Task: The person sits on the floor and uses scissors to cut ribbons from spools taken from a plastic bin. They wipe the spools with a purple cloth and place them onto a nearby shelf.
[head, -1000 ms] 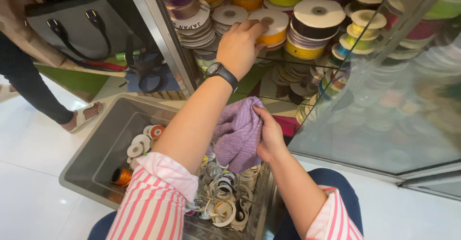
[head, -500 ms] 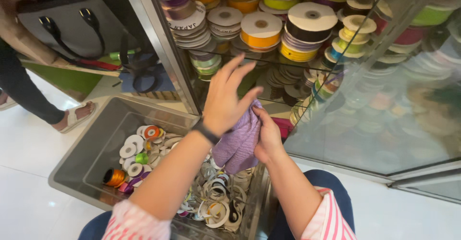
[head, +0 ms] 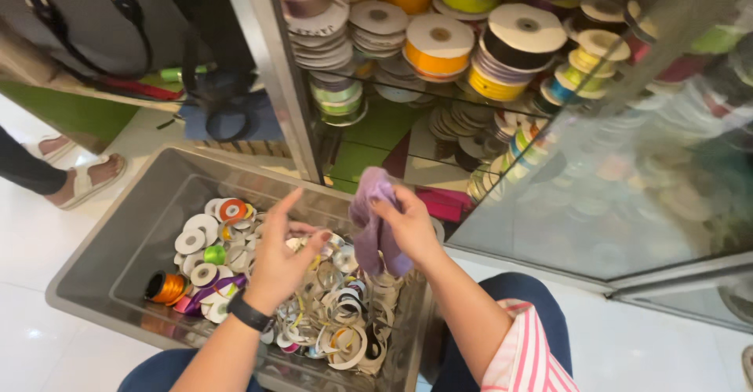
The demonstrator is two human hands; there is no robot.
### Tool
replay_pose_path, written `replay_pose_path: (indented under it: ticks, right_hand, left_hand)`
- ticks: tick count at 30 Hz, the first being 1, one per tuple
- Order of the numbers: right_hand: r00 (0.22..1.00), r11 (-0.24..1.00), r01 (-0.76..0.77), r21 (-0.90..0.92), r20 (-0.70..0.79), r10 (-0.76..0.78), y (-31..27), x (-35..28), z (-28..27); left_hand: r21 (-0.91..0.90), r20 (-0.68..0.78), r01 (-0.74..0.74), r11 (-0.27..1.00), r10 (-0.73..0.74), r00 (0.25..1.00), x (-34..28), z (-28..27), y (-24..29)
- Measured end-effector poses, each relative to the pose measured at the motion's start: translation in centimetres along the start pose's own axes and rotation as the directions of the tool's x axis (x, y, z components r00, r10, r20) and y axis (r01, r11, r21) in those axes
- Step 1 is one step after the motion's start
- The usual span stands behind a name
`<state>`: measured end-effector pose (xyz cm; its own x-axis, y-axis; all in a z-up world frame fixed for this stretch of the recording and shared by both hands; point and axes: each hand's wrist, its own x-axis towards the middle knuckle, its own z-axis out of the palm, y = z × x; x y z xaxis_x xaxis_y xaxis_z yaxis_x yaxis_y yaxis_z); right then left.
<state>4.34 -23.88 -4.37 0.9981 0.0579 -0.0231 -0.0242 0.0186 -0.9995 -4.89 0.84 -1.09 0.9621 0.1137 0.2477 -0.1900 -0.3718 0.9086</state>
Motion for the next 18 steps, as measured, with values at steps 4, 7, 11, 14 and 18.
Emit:
replay_pose_path:
  ticks: [4, 7, 11, 14, 18]
  right_hand:
    - [0.996, 0.997, -0.018, -0.077, 0.087, 0.025, -0.3, -1.0, 0.7]
    - [0.976, 0.975, -0.182, 0.127, 0.148, 0.162, -4.1, -4.4, 2.4]
    - [0.944, 0.916, -0.293, 0.273, 0.233, 0.233, 0.1, -2.3, 2.0]
    - [0.917, 0.903, -0.35, 0.251, 0.289, 0.275, -0.5, -2.6, 1.9]
    - [0.944, 0.911, -0.306, 0.278, 0.214, 0.252, -1.7, -2.3, 2.1]
  left_hand:
    - [-0.008, 0.057, 0.043, 0.999, -0.043, 0.997, 0.0, 0.8, 1.9]
    - [-0.023, 0.13, 0.064, 0.998, -0.061, 0.99, -0.4, 1.5, 1.3]
    - [0.011, 0.07, -0.027, 1.0, 0.026, 0.997, -0.8, 3.4, -2.7]
    - [0.079, 0.107, 0.025, 0.997, -0.033, 0.994, -1.1, 3.9, -2.4]
    - [0.083, 0.136, 0.014, 0.996, -0.025, 0.99, -1.2, 4.1, -1.7]
